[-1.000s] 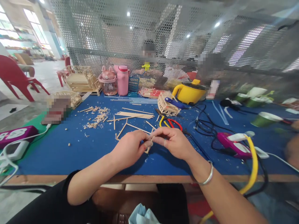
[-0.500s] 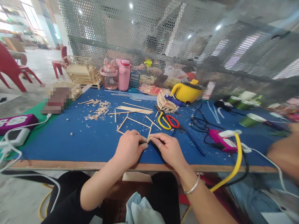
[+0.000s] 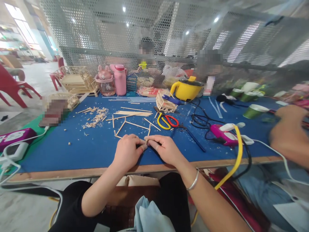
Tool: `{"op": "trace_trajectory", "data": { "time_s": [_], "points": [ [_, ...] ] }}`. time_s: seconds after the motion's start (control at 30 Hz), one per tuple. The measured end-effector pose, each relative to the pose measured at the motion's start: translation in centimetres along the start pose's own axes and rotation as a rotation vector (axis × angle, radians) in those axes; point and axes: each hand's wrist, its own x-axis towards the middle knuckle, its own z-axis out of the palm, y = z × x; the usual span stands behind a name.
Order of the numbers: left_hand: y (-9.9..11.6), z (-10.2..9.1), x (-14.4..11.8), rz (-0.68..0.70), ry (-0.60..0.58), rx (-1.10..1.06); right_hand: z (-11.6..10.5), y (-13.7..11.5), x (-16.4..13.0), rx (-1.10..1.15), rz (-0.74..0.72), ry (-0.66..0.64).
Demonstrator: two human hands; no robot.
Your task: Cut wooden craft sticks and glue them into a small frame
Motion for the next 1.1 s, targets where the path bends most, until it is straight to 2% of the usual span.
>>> {"op": "trace_trajectory", "data": {
  "time_s": [0.13,0.53,0.67,0.77,0.93,1.1],
  "points": [
    [-0.2,0.3,0.1,-0.003,-0.002,0.009,0.0,0.3,-0.1,0.023,0.014,0.041],
    [-0.1,0.4,0.0,0.046,-0.005,0.081,0.4,0.3,0.2,-0.023,-0.007,0.026],
    [-0.5,-0.2,-0.4,0.062,0.005,0.059,0.1,0.4,0.1,-0.023,-0.004,0.078],
    [-1.3,-1.1,-0.8,0.01,0.049,0.137,0.0,0.4,0.1,-0.076,0.001,0.135],
    [-2.3,-2.4,-0.6,0.005,-0.004,0.238,0.1,-0.3,0.2,-0.236,-0.091,-0.029],
    [-3.5,-3.4,0.8,0.068,-0.051,0.173,0.3,-1.7,0.1,-0.202,-0.062,-0.108]
  ]
}}
